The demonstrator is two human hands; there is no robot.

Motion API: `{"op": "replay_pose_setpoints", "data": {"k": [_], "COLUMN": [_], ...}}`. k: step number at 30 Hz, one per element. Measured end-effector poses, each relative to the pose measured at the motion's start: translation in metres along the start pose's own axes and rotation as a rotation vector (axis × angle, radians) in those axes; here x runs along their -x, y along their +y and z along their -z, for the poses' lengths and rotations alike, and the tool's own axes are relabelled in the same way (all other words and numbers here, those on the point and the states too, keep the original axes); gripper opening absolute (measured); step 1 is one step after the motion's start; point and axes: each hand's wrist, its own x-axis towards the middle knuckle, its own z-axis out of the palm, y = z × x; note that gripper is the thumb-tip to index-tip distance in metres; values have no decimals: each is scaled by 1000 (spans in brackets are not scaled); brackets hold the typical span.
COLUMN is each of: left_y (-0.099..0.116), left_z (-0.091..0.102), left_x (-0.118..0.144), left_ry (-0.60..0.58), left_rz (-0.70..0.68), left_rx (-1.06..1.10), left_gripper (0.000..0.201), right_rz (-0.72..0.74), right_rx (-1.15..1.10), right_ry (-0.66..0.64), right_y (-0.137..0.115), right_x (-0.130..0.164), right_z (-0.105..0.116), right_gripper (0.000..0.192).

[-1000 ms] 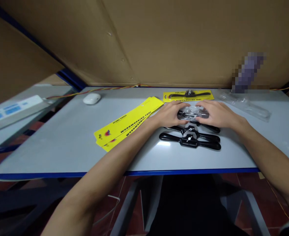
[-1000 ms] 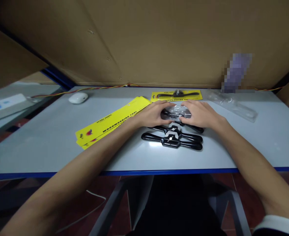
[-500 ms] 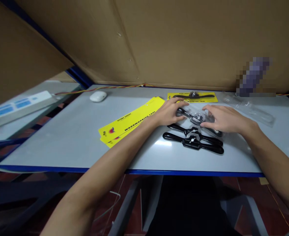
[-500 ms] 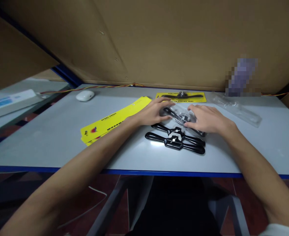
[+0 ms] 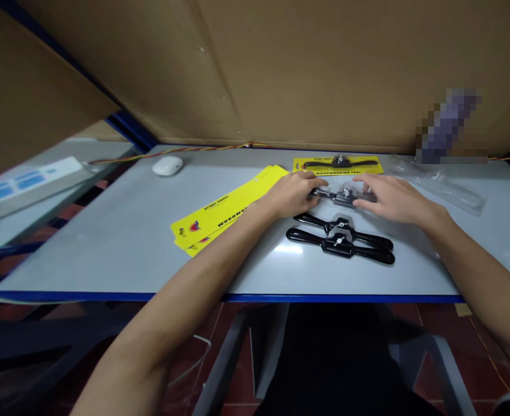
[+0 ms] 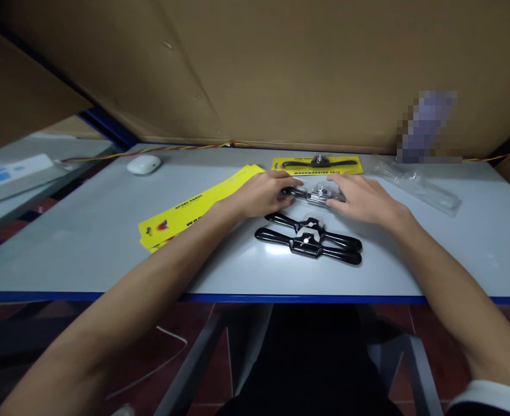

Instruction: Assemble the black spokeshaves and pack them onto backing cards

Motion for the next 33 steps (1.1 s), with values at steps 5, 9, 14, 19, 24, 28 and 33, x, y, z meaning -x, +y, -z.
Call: {"op": "replay_pose_setpoints", "data": {"k": [5,9,14,19,24,28,33], "left_y": [5,7,3,-6,-12,-14,-21], "left_z": [5,6,3,-2,-2,2,6], "left_x": [-1,-4,-5,-4,-1,3,7], "left_ry": [-38,-35,-4,37,82,182,295], "left_rz": [41,62,75,49,38,45,-5], "left_rx": [-95,-109,-80,-34,-5,33,145], "left_gripper": [53,52,52,50,49,48,48], "right_rz": [65,91,36,22,-11,-18,0], "right_rx": [-21,19,33,102,185,152,117], "right_ry": [15,52,50,94,117,74,68], "right_y": [12,18,17,14,10,11,20], "right_x": [-3,-6,-9,-9,-7,-4,-4], "right_z": [-4,-7,-10,-11,-6,-1,1], "right_gripper": [69,60,45,41,47,47,48]}}
